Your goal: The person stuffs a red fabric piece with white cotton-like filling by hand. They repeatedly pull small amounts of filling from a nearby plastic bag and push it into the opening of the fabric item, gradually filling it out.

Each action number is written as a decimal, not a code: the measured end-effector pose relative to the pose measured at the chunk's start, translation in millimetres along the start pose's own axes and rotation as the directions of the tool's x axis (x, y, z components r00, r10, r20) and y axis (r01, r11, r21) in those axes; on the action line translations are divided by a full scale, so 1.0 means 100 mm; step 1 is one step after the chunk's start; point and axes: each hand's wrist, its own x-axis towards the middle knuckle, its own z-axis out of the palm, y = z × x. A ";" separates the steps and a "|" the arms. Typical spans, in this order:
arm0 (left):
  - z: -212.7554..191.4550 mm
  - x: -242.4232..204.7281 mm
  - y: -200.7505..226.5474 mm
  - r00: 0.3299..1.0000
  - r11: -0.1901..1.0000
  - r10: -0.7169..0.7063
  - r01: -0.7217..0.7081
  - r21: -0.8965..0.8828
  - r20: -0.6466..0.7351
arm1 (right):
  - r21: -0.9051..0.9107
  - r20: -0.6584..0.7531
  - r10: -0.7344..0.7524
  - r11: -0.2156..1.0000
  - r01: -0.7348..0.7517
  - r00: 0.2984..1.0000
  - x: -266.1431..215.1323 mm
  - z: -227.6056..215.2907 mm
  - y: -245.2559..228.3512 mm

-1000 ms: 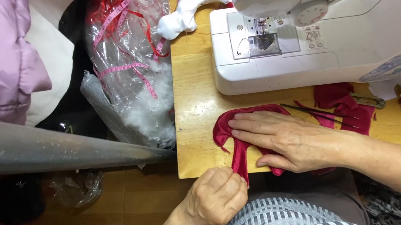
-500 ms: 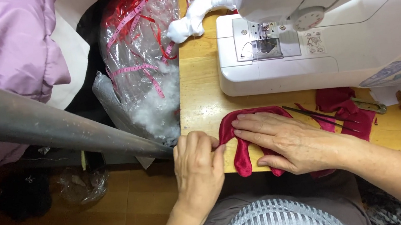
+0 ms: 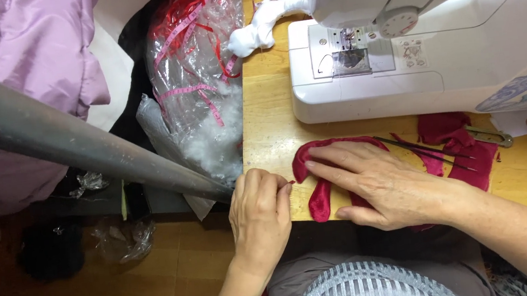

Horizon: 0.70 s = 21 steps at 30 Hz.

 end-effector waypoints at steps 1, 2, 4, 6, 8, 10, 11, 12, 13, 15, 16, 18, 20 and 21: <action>-0.02 0.00 0.00 1.000 1.000 0.005 -0.005 -0.003 0.001 | -0.003 -0.002 0.004 1.000 -0.004 1.000 0.03 0.01 0.00; -0.04 -0.01 0.01 1.000 1.000 0.015 -0.015 0.002 0.008 | -0.079 0.023 0.019 0.997 -0.017 1.000 0.05 0.03 0.01; -0.07 -0.04 0.03 0.999 1.000 0.027 -0.027 0.003 0.019 | -0.154 0.048 0.042 0.987 -0.034 0.998 0.06 0.05 0.01; -0.14 -0.09 0.03 0.998 0.998 -0.028 0.025 0.054 0.051 | -0.175 0.062 0.065 0.983 -0.053 0.996 0.09 0.07 0.01; -0.34 -0.22 0.04 1.000 0.967 0.008 -0.009 0.253 0.002 | -0.210 0.097 0.103 0.974 -0.080 0.990 0.09 0.15 -0.01; -0.45 -0.27 0.08 0.997 0.904 0.068 -0.044 0.425 -0.040 | -0.260 0.129 0.163 0.958 -0.125 0.978 0.08 0.17 -0.05; -0.48 -0.30 0.13 0.996 0.880 0.037 0.005 0.476 -0.077 | -0.227 0.091 0.152 0.966 -0.128 0.984 0.07 0.18 -0.10; -0.50 -0.32 0.17 0.993 0.851 0.007 0.055 0.523 -0.116 | -0.194 0.051 0.142 0.972 -0.129 0.989 0.06 0.18 -0.16; -0.47 -0.26 0.23 0.994 0.861 0.020 0.039 0.507 -0.110 | -0.204 0.048 0.165 0.967 -0.152 0.985 0.02 0.11 -0.23; -0.41 -0.13 0.34 0.963 0.977 0.209 -0.201 0.065 -0.171 | -0.089 -0.035 0.131 0.987 -0.134 0.991 -0.04 -0.01 -0.37; -0.30 -0.08 0.39 0.961 0.975 0.221 -0.216 0.050 -0.169 | -0.098 -0.039 0.149 0.983 -0.153 0.988 -0.14 -0.12 -0.38; -0.11 0.01 0.48 0.948 0.944 0.301 -0.312 -0.110 -0.103 | -0.048 -0.492 0.132 0.983 -0.178 0.861 -0.31 -0.34 -0.43; 0.05 0.11 0.54 0.931 0.925 0.366 -0.366 -0.105 -0.019 | -0.055 -0.622 0.316 0.895 -0.443 0.716 -0.89 -0.40 -0.26; 0.12 0.14 0.57 0.909 0.909 0.412 -0.406 -0.090 0.067 | -0.015 -0.730 0.443 0.751 -0.660 0.520 -1.16 -0.42 -0.18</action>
